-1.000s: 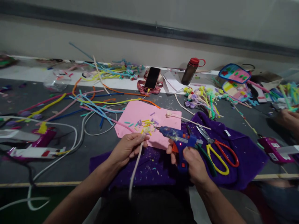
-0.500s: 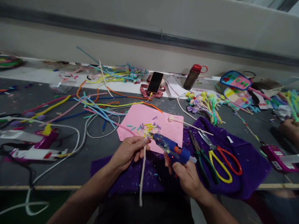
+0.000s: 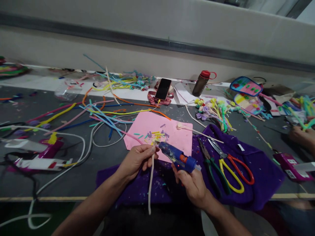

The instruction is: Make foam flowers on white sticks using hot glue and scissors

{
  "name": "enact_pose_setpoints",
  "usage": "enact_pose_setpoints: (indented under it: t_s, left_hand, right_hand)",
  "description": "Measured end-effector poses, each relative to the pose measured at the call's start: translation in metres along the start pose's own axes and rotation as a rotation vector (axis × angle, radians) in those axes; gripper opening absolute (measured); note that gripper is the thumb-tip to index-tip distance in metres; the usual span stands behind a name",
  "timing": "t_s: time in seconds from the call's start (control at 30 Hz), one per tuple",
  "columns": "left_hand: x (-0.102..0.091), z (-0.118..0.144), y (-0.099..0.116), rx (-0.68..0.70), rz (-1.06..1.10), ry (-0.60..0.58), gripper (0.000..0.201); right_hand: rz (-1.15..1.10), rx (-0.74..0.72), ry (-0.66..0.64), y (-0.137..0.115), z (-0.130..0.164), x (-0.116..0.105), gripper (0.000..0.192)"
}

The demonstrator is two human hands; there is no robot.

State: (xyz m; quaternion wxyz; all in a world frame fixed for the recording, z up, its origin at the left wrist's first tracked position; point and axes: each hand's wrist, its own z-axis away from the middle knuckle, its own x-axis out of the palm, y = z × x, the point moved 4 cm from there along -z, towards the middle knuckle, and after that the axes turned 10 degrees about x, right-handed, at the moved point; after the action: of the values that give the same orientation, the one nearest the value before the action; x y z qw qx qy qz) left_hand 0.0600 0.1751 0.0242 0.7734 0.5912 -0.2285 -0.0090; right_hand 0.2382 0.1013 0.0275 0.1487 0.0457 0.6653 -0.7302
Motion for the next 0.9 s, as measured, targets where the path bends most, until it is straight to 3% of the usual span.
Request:
enact_pose_setpoints:
  t_s: [0.57,0.9]
  left_hand:
    - [-0.0026,0.0004,0.0002,0.044,-0.073,0.005,0.03]
    - [-0.0016,0.0008,-0.0009,0.068,-0.129,-0.001,0.032]
  right_hand:
    - [0.119,0.019,-0.04,0.0011,0.0041,-0.0019,0.038]
    - [0.109,-0.034,0.021,-0.0072,-0.0008,-0.006,0.039]
